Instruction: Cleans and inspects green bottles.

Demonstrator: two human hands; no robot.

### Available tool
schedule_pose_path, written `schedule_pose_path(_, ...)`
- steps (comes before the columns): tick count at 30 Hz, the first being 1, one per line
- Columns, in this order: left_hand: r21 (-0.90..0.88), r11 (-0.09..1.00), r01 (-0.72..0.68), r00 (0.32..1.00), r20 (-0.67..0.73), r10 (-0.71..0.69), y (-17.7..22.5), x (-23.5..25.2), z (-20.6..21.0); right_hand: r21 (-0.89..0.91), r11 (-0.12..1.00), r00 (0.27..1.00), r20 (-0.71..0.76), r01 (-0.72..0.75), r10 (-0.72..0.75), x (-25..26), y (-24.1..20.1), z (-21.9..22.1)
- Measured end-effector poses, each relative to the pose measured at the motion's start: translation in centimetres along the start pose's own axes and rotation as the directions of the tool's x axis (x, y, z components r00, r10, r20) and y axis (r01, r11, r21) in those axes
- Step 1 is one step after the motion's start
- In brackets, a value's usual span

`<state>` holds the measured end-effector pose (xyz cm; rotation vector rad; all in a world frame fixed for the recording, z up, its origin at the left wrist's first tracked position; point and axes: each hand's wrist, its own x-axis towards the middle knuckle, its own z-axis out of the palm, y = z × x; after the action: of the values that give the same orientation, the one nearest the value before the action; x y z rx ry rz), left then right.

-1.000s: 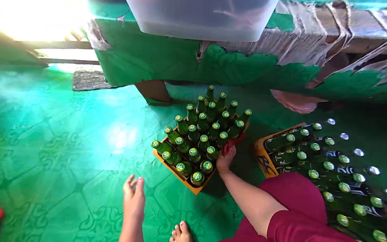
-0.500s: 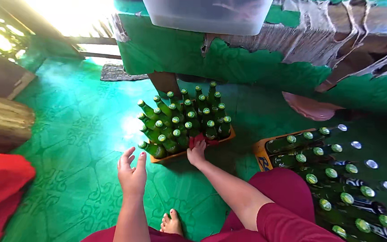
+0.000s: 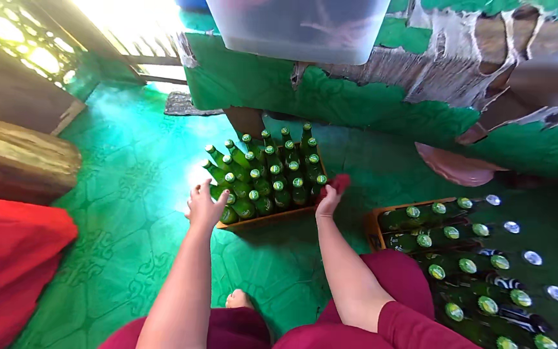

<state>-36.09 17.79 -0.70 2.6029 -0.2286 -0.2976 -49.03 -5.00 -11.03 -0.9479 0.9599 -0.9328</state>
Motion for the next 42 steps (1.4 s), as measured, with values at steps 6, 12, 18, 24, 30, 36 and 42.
schedule_pose_path(6, 0.047, 0.998, 0.030, 0.999, -0.027, -0.029, -0.8, 1.2, 3.3, -0.222, 0.960, 0.953, 0.283, 0.170, -0.104, 0.8, 2.0, 1.4)
schedule_pose_path(12, 0.104, 0.988, -0.113, 0.992, -0.045, 0.118, -2.7, 2.4, 2.8, -0.357, 0.903, 0.957, 0.246, 0.238, -0.155, 0.5, 0.7, 1.9)
schedule_pose_path(18, 0.087, 0.930, -0.356, 0.925, -0.111, 0.364, -4.8, 2.3, 3.1, -0.451, 0.881, 0.976, 0.214, 0.143, -0.049, -1.1, -1.1, 1.2)
schedule_pose_path(24, -0.063, 0.817, -0.573, 0.818, -0.110, 0.565, -7.4, 3.7, 1.9, -0.375, 0.912, 0.984, 0.119, 0.165, -0.130, -4.5, -0.1, 0.9)
schedule_pose_path(30, -0.122, 0.747, -0.654, 0.756, -0.060, 0.652, -12.0, 6.6, -0.4, -0.257, 0.932, 0.964, -0.004, 0.257, -0.267, -12.7, 2.2, 0.8)
schedule_pose_path(36, -0.187, 0.757, -0.626, 0.758, 0.085, 0.647, -12.1, 6.2, -2.0, -0.279, 0.911, 0.951, 0.025, 0.302, -0.308, -15.3, 1.9, -0.2)
schedule_pose_path(42, -0.523, 0.721, -0.454, 0.873, -0.101, 0.477, -15.9, 4.6, -0.7, -0.275, 0.947, 0.983, -0.034, 0.166, -0.182, -16.1, 1.7, -3.2)
